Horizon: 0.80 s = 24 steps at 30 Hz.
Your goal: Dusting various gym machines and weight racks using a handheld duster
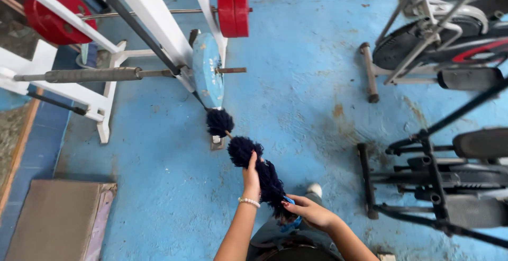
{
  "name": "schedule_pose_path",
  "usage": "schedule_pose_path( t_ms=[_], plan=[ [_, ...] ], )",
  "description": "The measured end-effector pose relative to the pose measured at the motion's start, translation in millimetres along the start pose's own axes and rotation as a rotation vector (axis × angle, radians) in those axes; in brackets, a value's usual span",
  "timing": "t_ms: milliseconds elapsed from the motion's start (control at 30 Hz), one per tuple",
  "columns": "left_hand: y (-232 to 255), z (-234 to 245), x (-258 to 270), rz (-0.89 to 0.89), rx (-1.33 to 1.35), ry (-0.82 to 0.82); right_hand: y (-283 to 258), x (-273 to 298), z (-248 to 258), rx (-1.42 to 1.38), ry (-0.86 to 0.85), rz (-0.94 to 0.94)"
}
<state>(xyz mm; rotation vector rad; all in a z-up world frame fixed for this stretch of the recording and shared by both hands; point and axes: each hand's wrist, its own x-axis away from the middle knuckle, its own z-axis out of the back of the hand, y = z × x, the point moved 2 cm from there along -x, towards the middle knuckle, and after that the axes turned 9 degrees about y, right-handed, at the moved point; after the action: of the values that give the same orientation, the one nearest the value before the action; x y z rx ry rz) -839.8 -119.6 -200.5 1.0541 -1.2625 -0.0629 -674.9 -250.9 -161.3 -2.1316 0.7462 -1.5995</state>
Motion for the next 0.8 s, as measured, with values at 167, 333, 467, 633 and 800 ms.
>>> schedule_pose_path(
  t_ms=[167,333,467,633,800],
  plan=[
    [41.4,-56.2,8.5,0.065,-0.002,-0.012,-52.0,-40.1,15.7,-0.269,-0.017,-0.084],
    [75.4,-121.2,-11.4,0.060,0.055,-0.062,-117.5,-81.6,42.4,-0.034,0.067,-0.150],
    [109.9,-165.0,-36.8,0.013,0.160,-0.055,-165.4,-96.4,45.8,-0.505,-0.352,-0.293],
    [118.8,-211.2,-71.0,-0.046,0.275,-0.148,-213.4,-129.0,74.8,-0.478,-0.556,-0.356],
    [147.8,-212.3,-87.0,-0.105,-0.105,-0.293,-270.0,-128.7,87.9,-0.188,-0.457,-0.169]
  ],
)
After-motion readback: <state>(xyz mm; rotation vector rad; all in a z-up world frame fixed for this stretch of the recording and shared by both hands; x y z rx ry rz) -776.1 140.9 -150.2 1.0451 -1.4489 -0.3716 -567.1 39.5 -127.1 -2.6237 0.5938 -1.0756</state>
